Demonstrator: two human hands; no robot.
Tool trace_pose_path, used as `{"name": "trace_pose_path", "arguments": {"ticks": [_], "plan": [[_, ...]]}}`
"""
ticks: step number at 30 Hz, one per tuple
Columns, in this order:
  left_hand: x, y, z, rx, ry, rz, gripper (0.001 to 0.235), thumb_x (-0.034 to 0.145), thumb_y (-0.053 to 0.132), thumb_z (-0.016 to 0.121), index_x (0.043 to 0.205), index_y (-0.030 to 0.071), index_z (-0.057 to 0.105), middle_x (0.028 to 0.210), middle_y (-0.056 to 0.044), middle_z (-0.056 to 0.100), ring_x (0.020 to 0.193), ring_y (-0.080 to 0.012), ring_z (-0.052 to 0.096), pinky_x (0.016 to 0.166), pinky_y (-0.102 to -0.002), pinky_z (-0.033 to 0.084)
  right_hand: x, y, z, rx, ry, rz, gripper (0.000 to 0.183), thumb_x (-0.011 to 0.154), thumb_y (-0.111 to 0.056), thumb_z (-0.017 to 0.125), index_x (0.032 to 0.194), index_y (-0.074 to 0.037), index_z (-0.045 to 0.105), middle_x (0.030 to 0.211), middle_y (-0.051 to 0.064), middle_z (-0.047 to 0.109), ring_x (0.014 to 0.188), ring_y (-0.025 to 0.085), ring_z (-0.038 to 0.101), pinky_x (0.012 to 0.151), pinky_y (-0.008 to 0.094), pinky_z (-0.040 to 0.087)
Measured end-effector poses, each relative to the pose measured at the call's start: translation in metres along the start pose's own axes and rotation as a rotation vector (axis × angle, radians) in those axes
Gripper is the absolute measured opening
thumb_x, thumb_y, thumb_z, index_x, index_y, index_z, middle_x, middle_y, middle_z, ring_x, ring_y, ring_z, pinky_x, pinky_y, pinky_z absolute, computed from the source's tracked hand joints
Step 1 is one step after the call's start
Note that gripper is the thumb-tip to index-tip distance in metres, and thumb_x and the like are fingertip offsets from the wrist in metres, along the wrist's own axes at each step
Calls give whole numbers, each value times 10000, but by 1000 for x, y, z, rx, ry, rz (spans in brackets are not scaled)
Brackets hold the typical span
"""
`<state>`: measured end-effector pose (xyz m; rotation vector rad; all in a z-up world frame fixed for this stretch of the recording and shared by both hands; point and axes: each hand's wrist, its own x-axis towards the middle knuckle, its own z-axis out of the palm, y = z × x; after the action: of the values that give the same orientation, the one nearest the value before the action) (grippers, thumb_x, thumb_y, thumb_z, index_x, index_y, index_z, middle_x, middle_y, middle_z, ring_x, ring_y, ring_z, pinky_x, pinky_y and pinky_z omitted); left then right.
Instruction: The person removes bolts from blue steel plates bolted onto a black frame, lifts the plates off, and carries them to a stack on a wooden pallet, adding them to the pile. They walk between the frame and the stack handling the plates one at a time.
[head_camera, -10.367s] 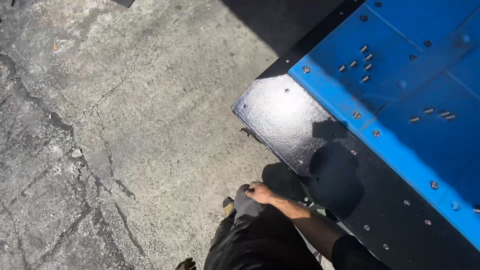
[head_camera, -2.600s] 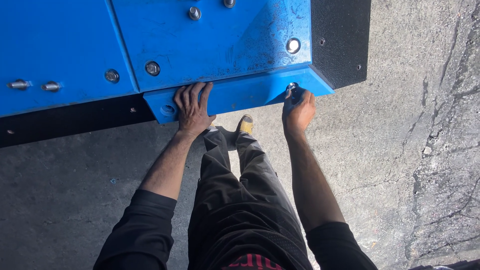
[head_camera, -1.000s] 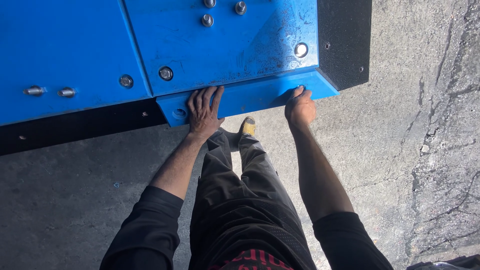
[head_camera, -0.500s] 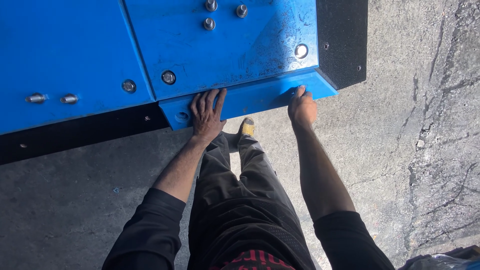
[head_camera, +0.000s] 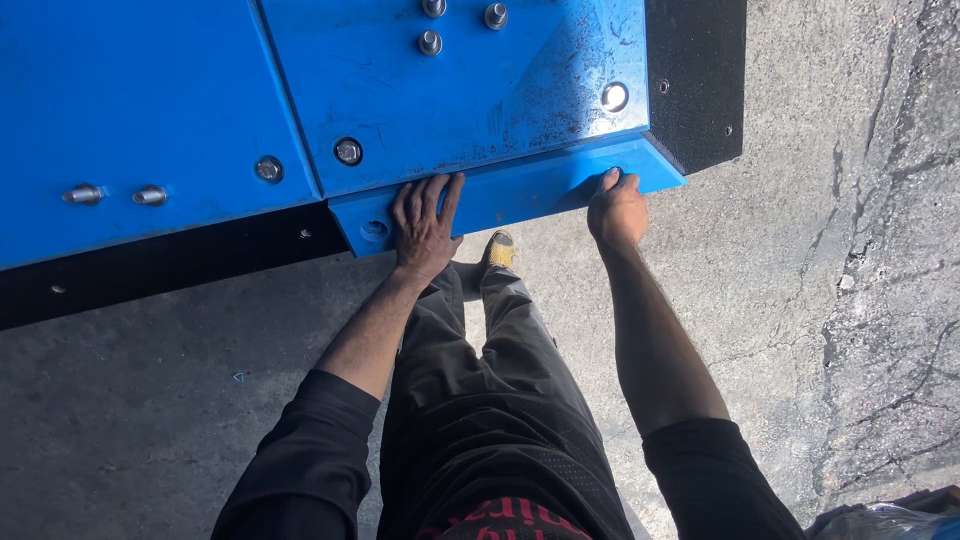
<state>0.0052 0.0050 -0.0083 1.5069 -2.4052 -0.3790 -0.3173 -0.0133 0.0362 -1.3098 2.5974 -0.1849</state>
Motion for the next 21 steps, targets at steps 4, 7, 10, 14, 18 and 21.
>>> {"name": "trace_pose_path", "arguments": {"ticks": [4, 7, 10, 14, 18, 21], "plan": [[-6, -9, -6, 4, 19, 26, 1248, 671, 422, 983, 1648, 203, 237, 1551, -109, 303, 1474, -281, 292, 1250, -550, 188, 3, -7, -4, 56, -249, 284, 515, 1124, -491, 354, 1170, -75, 653, 1145, 269, 702, 1096, 465, 665, 1002, 543, 495], [-15, -26, -20, 31, 31, 33, 1220, 674, 425, 982, 1647, 210, 277, 1553, -98, 335, 1474, -274, 298, 1247, -530, 199, -5, -14, -15, -51, -258, 259, 453, 1149, -486, 395, 1190, -62, 549, 1131, 268, 689, 1061, 456, 670, 972, 553, 505], [-40, -58, -43, 137, 19, -5, 1170, 676, 452, 968, 1628, 196, 338, 1516, -111, 370, 1445, -274, 305, 1218, -519, 212, -12, 0, -4, 68, -69, 47, 446, 987, -398, 568, 1117, 17, 471, 1103, 286, 629, 908, 461, 660, 769, 578, 503], [-53, -82, -75, 190, 94, -7, 1055, 768, 499, 961, 1582, 129, 401, 1472, -142, 374, 1409, -312, 319, 1135, -554, 258, -9, -5, -6, 83, -55, 60, 408, 1064, -413, 492, 1120, -8, 502, 1025, 270, 686, 912, 472, 670, 809, 583, 512], [-48, -76, -76, 181, 118, -72, 1018, 754, 466, 969, 1534, 120, 414, 1445, -158, 368, 1355, -331, 337, 1082, -567, 322, -4, -14, -15, 48, -167, 170, 441, 1093, -445, 410, 1068, -68, 635, 980, 274, 710, 938, 494, 664, 855, 597, 498], [-48, -70, -74, 184, 125, -100, 1017, 725, 429, 978, 1512, 124, 410, 1444, -169, 356, 1329, -342, 335, 1080, -560, 356, -2, -16, -11, 44, -112, 214, 483, 1081, -459, 397, 1013, -75, 681, 945, 289, 711, 906, 502, 671, 831, 595, 505]]}}
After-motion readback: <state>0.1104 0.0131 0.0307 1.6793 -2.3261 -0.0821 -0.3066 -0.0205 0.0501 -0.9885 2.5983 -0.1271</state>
